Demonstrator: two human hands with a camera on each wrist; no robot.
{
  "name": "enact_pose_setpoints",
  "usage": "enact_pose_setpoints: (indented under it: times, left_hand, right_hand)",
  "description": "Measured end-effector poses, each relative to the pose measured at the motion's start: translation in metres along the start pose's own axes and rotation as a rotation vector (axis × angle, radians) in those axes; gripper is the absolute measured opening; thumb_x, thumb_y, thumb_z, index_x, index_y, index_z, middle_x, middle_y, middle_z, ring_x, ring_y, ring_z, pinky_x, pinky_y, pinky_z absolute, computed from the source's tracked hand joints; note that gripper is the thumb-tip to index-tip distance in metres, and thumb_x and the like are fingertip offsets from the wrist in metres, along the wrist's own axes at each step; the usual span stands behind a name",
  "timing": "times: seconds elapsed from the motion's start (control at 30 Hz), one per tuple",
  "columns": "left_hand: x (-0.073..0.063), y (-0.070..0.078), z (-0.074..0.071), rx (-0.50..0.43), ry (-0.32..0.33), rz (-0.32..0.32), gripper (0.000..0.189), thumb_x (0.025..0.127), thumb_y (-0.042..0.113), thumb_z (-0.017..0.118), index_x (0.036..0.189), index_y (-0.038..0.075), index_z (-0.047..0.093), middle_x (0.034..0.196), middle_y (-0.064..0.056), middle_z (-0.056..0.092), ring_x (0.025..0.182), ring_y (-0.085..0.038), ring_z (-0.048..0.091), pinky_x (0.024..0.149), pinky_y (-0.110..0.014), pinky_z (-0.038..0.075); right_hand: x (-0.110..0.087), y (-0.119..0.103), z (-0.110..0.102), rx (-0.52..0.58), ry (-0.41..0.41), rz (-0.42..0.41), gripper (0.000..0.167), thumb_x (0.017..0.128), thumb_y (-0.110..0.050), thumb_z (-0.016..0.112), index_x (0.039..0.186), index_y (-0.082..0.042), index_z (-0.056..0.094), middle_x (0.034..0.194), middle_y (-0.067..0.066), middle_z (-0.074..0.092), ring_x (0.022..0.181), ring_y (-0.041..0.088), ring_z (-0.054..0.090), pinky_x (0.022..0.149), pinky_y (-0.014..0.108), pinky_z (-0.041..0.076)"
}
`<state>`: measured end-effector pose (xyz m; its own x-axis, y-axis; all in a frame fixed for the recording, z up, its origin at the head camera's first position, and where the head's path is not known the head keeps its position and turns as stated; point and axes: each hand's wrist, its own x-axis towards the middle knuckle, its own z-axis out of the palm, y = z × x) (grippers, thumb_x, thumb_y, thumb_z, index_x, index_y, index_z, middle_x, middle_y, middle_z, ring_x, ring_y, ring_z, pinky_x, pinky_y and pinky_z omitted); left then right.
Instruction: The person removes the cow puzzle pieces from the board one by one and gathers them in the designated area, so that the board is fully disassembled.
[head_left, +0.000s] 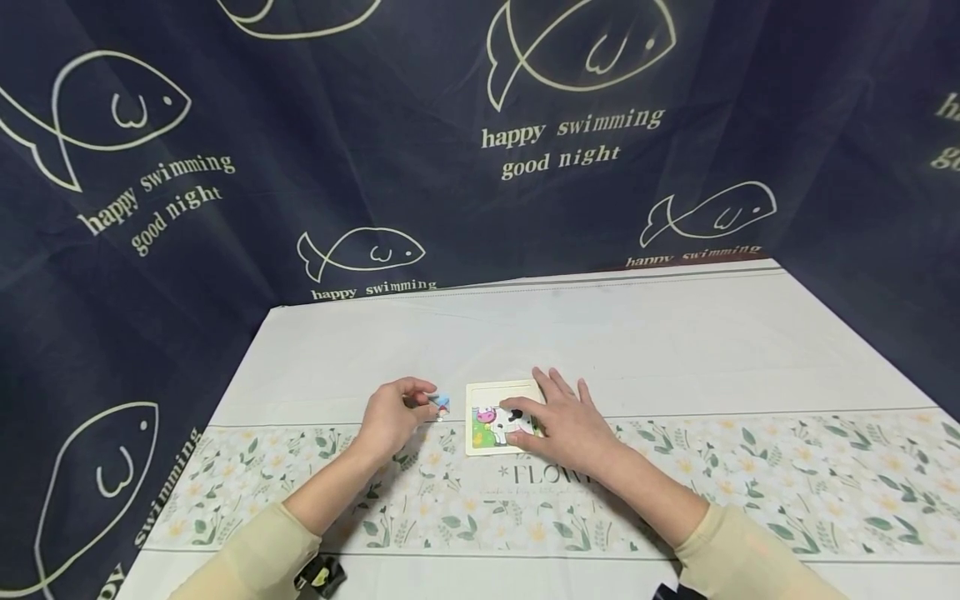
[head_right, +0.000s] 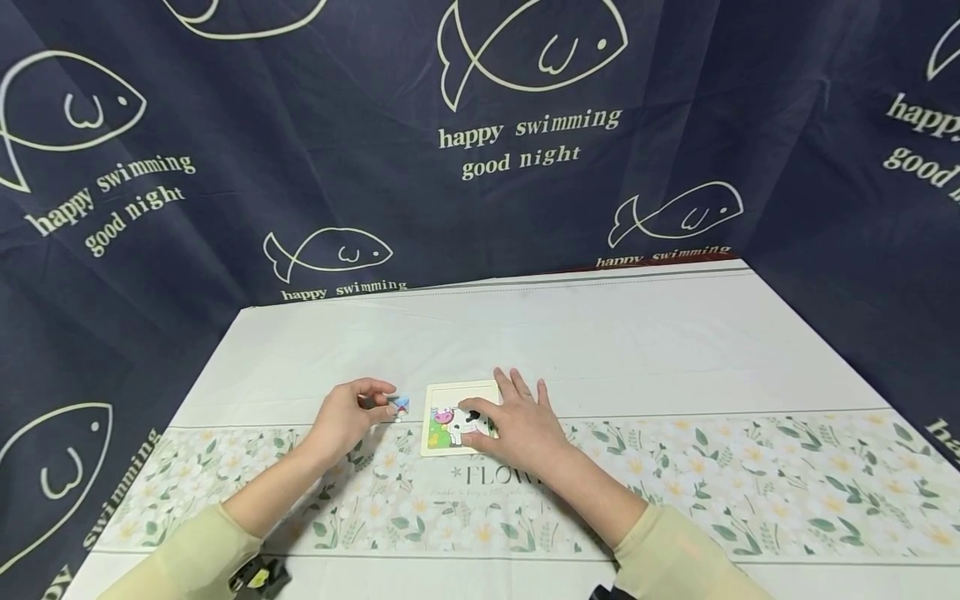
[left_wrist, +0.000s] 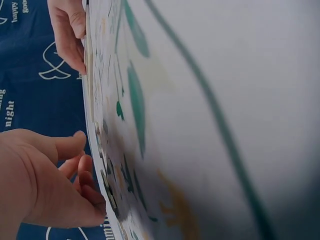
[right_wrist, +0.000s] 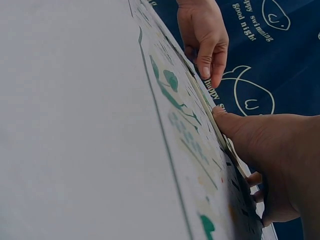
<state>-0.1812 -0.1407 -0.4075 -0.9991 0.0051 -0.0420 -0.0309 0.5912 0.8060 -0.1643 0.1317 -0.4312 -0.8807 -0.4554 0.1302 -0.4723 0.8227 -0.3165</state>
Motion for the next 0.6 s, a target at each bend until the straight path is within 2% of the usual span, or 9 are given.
enact_pose_setpoints:
  times: [0.37,0.6]
  left_hand:
    - [-0.002,0.008,0.010,-0.056,-0.118,0.041,0.019,0.089,0.004,0.077,0.108,0.004,0.072,0.090,-0.003,0.061,0.076,-0.019,0.052,0.062,-0.027,0.045]
    - [-0.002,0.017,0.020,-0.045,-0.172,0.110,0.021,0.087,0.003,0.079,0.107,0.003,0.072,0.088,-0.002,0.062,0.074,-0.018,0.054,0.063,-0.027,0.047]
  right_hand:
    - [0.001,0.000,-0.001,-0.005,-0.010,0.011,0.050,0.094,-0.055,0.064,0.139,-0.033,0.061,0.159,0.023,0.032,0.147,0.046,0.024,0.110,0.073,0.018]
    - [0.001,-0.001,0.000,-0.007,-0.004,0.000,0.050,0.094,-0.055,0.064,0.139,-0.033,0.061,0.159,0.024,0.032,0.146,0.047,0.025,0.109,0.074,0.018]
